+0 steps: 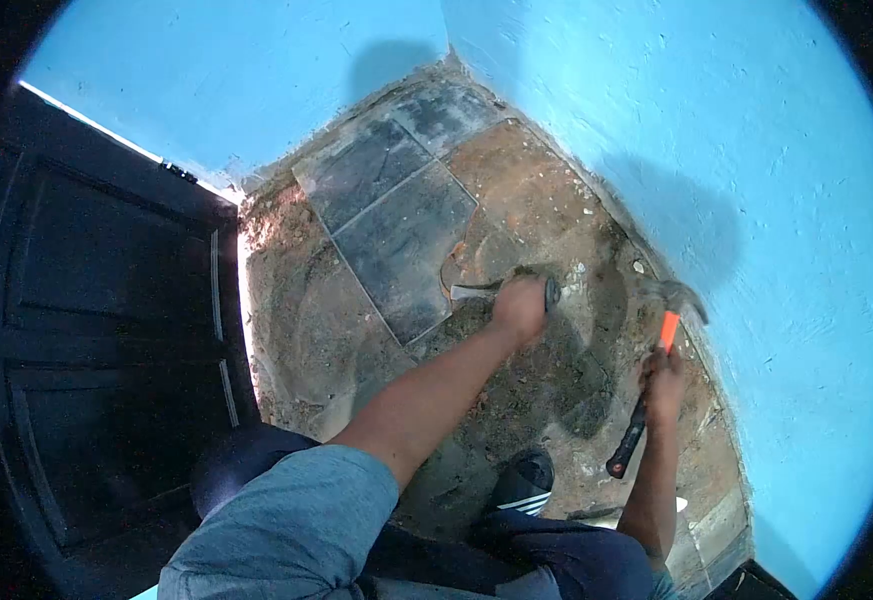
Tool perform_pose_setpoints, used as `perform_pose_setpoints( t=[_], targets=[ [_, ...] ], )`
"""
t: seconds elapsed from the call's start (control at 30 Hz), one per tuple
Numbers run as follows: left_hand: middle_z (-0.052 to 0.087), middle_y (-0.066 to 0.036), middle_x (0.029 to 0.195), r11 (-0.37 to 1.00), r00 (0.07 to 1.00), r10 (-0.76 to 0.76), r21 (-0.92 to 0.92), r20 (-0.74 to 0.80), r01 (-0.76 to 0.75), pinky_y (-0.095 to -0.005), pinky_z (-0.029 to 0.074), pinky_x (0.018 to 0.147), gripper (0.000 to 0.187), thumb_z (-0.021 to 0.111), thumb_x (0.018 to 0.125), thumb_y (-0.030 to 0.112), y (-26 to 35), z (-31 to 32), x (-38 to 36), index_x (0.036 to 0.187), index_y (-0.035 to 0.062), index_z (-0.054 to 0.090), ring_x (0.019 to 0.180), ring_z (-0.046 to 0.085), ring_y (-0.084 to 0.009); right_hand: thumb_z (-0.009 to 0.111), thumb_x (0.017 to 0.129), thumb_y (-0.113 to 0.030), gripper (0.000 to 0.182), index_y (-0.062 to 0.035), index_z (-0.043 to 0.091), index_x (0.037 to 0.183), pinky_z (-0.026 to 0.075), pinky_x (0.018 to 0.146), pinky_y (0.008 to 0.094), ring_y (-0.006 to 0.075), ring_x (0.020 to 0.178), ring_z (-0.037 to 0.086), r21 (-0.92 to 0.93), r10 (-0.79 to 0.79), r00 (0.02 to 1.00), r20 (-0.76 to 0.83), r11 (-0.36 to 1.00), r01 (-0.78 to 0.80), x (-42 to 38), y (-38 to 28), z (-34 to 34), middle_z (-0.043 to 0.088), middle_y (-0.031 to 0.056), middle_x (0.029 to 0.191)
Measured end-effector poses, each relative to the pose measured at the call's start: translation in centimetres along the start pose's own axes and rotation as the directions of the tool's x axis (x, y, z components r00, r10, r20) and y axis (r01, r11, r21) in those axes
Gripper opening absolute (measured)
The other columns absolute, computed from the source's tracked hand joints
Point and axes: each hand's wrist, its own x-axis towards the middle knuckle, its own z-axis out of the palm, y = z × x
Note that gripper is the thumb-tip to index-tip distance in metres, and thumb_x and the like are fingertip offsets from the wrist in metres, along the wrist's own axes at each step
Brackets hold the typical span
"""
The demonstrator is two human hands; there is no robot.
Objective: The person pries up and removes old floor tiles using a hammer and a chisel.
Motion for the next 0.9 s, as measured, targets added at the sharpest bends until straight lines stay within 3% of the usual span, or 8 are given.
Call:
perform_pose_setpoints(
  t=[0.17,0.27,0.4,0.47,0.57,0.7,0.8,0.9],
  targets=[
    [0.07,-0.018,0.1,1.0,1.0,-0.005,0.019,0.03,0.005,-0.0499,0.052,0.088,0.028,0.06,0.086,0.011,0.4,-1.2,0.8,0.113,0.0038,0.062,0.099,0.067,-0.0371,0.052,0.106,-0.035,0.027,-0.0089,0.056,0.101,0.038,0.048,0.0252,0.0082,0.053,0.046,0.264,-0.13,0.965,-0.227,0.946,0.189,0.8,-2.4,-1.6,0.046,-0.0036,0.066],
    [0.07,-0.019,0.103,0.999,0.998,-0.031,0.035,0.058,0.029,-0.0512,0.05,0.091,0.024,0.053,0.092,0.014,0.3,-0.7,1.0,0.112,0.0039,0.063,0.101,0.067,-0.0373,0.052,0.106,-0.034,0.027,-0.0076,0.057,0.101,0.04,0.049,0.0257,0.0101,0.054,0.049,0.185,-0.219,0.931,-0.292,0.942,0.279,-0.1,-1.9,2.1,0.049,-0.0015,0.068],
    [0.069,-0.02,0.095,1.0,1.0,-0.021,0.001,-0.004,0.021,-0.0531,0.051,0.087,0.027,0.068,0.08,0.013,-0.3,0.7,1.3,0.106,0.003,0.064,0.099,0.065,-0.0386,0.055,0.103,-0.033,0.032,-0.0008,0.056,0.105,0.049,0.07,0.0407,0.0238,0.075,0.059,-0.289,-0.18,0.981,0.074,0.937,0.194,0.2,4.5,7.1,0.058,0.0102,0.081],
    [0.069,-0.02,0.095,0.999,0.998,0.014,0.033,-0.055,-0.012,-0.0535,0.051,0.087,0.028,0.066,0.081,0.012,-1.1,2.1,1.3,0.108,0.003,0.063,0.098,0.066,-0.0392,0.055,0.103,-0.033,0.034,0.0002,0.056,0.106,0.049,0.076,0.0446,0.0264,0.08,0.059,-0.327,-0.178,0.959,0.22,0.913,0.244,-3.1,-0.5,8.8,0.058,0.0122,0.082],
    [0.07,-0.02,0.098,0.998,1.0,0.006,0.065,0.007,-0.006,-0.0519,0.051,0.088,0.024,0.053,0.091,0.012,-0.6,1.2,1.1,0.11,0.0025,0.064,0.1,0.066,-0.0383,0.052,0.105,-0.036,0.029,-0.0083,0.059,0.098,0.038,0.051,0.0293,0.0107,0.057,0.047,-0.19,-0.123,0.988,0.093,0.972,0.139,-0.8,2.0,7.1,0.049,-0.002,0.069],
    [0.071,-0.019,0.099,0.999,1.0,0.001,0.054,0.029,-0.003,-0.0513,0.051,0.089,0.024,0.05,0.094,0.012,-0.6,0.3,1.4,0.11,0.0021,0.064,0.1,0.066,-0.0374,0.052,0.105,-0.033,0.024,-0.0106,0.054,0.097,0.037,0.055,0.0243,0.0072,0.062,0.047,0.137,-0.108,0.976,-0.19,0.981,0.135,-0.4,-2.9,2.3,0.05,-0.0025,0.073],
    [0.071,-0.019,0.099,0.998,0.999,-0.01,0.061,0.05,0.007,-0.0508,0.051,0.089,0.023,0.051,0.093,0.012,-0.1,-0.8,1.2,0.109,0.0029,0.065,0.099,0.067,-0.037,0.051,0.106,-0.034,0.026,-0.011,0.05,0.093,0.037,0.052,0.0252,0.0071,0.059,0.047,0.413,-0.212,0.901,-0.38,0.833,0.37,0.2,-4.4,0.5,0.049,-0.0021,0.071],
    [0.071,-0.019,0.097,0.999,1.0,-0.012,0.043,0.004,0.012,-0.0507,0.052,0.087,0.022,0.051,0.092,0.013,-0.4,-0.2,1.5,0.107,0.0033,0.064,0.098,0.067,-0.0369,0.047,0.107,-0.034,0.03,-0.0057,0.051,0.098,0.045,0.057,0.0334,0.0173,0.062,0.054,0.082,-0.269,0.86,-0.434,0.939,0.335,-1.1,-0.5,4.2,0.055,0.0049,0.072]
  ],
)
